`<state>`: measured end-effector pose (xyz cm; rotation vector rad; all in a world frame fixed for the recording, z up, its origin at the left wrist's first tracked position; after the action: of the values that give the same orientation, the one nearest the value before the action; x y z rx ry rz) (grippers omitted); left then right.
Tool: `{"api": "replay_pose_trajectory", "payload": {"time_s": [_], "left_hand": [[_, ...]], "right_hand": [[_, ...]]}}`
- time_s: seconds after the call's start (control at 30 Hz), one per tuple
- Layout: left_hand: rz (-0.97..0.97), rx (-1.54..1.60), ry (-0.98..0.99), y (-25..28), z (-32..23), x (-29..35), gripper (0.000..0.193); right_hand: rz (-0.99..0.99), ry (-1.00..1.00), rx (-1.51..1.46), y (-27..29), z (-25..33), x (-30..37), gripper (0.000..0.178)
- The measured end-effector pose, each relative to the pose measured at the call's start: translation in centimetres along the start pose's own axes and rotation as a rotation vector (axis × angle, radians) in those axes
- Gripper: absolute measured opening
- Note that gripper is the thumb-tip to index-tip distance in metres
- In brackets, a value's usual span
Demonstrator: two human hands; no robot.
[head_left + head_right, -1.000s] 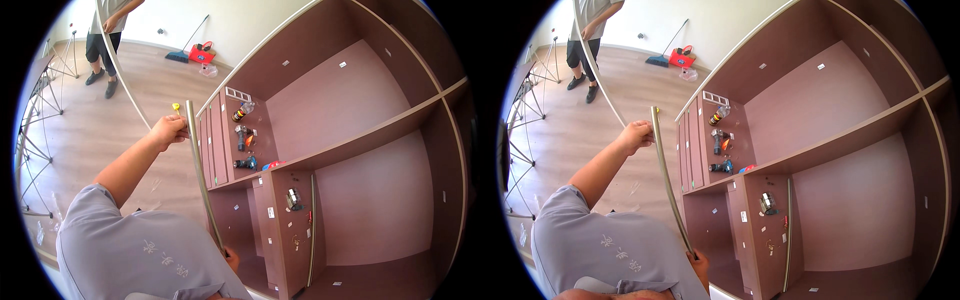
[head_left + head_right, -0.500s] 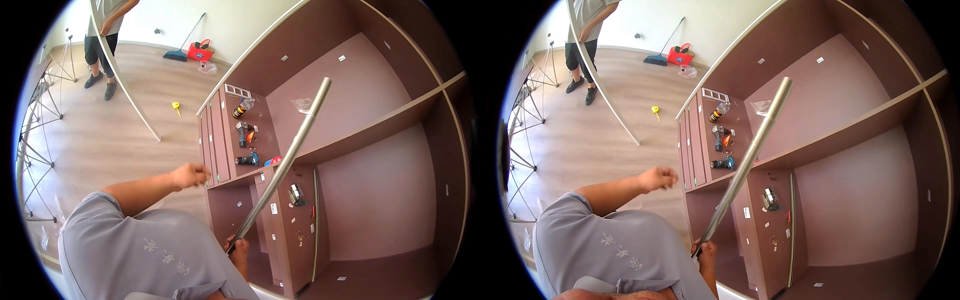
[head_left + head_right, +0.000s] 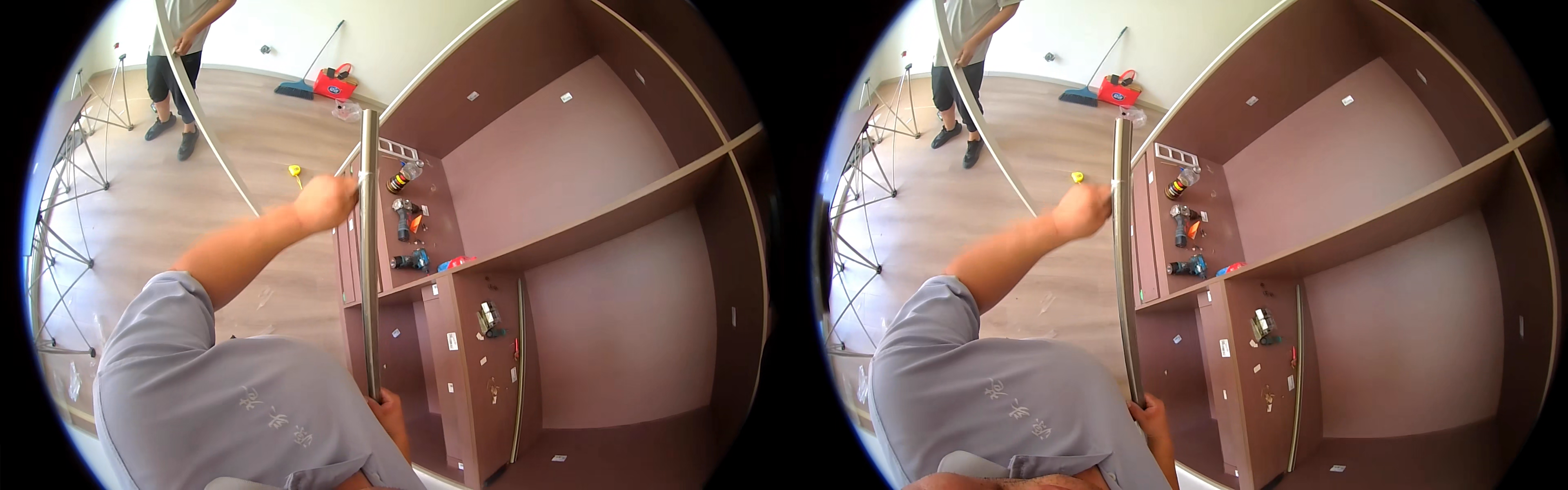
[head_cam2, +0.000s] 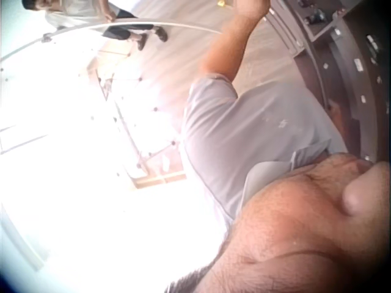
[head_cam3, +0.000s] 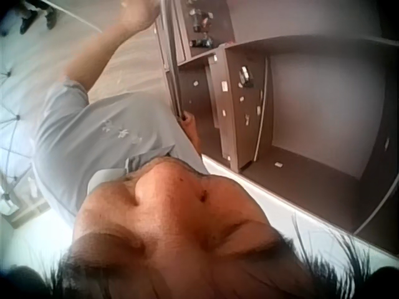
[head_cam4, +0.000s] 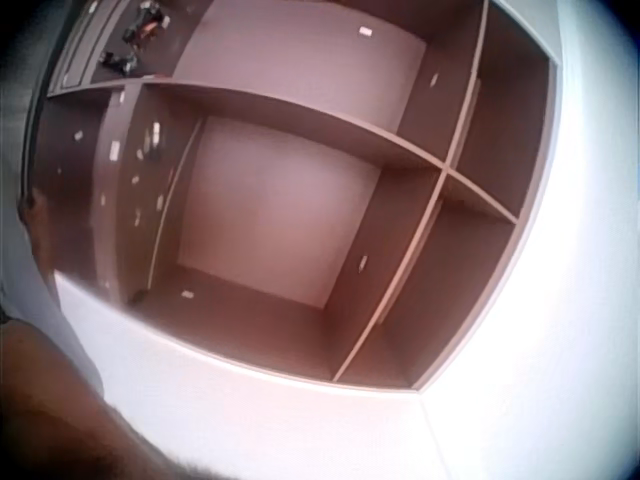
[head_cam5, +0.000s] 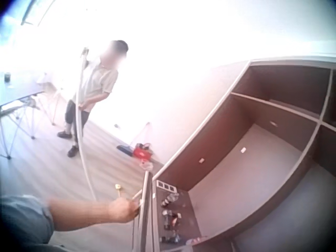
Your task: The person handles a metal pole, unpacks hinges from a bag, and uses a tape measure and pencil to mark dimensions on the interior panels of a wooden cabinet.
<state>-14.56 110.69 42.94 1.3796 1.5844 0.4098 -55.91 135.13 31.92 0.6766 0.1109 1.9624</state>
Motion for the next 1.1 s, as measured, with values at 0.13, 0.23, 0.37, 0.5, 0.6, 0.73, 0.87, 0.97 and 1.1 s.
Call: {"api": "replay_pose_trajectory", "payload": {"time_s": [0.13,0.23,0.37,0.5,0.6,0.73,0.87,0.97,1.1], "left_hand": [[0.345,0.015,-0.331,-8.6,-4.3,7.9,0.021],[0.707,-0.003,-0.446,-12.6,-6.8,14.0,0.017],[0.977,-0.082,-0.502,-16.4,-5.2,17.2,0.019],[1.394,-0.416,-0.387,-20.8,0.1,20.9,0.024],[1.527,-0.533,-0.243,-22.7,5.4,25.0,0.028],[1.666,-0.580,-0.037,-20.5,9.4,29.7,0.029],[1.616,-0.596,0.181,-17.0,10.6,30.9,0.029],[1.544,-0.609,0.312,-15.7,13.0,32.2,0.029],[1.467,-0.677,0.497,-12.9,17.5,34.6,0.028]], "right_hand": [[-0.078,0.037,0.004,-0.6,2.2,-1.4,0.022],[-0.080,0.092,-0.030,-0.9,1.8,-2.9,0.023],[-0.136,0.190,-0.029,-0.3,2.4,-4.0,0.025],[-0.132,0.434,-0.414,0.8,5.8,-5.4,0.031],[-0.167,0.610,-0.548,1.2,8.7,-6.3,0.035],[-0.208,0.676,-0.629,2.4,9.6,-5.8,0.039],[-0.155,0.709,-0.480,3.4,7.7,-6.0,0.016],[-0.405,0.874,0.082,3.8,8.4,-7.1,0.008],[-0.630,0.862,-0.194,4.1,9.2,-6.1,0.007]]}}
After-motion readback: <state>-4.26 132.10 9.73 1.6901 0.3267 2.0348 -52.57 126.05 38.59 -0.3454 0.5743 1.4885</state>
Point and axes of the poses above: each hand's wrist, its own x-axis away from the middle knuckle, its own y-axis out of the back of the hand, z = x × y, the point moved 2 cm from there along -x, towards the middle knuckle, and after that the axes turned 9 degrees about z, right-handed, at the moved point
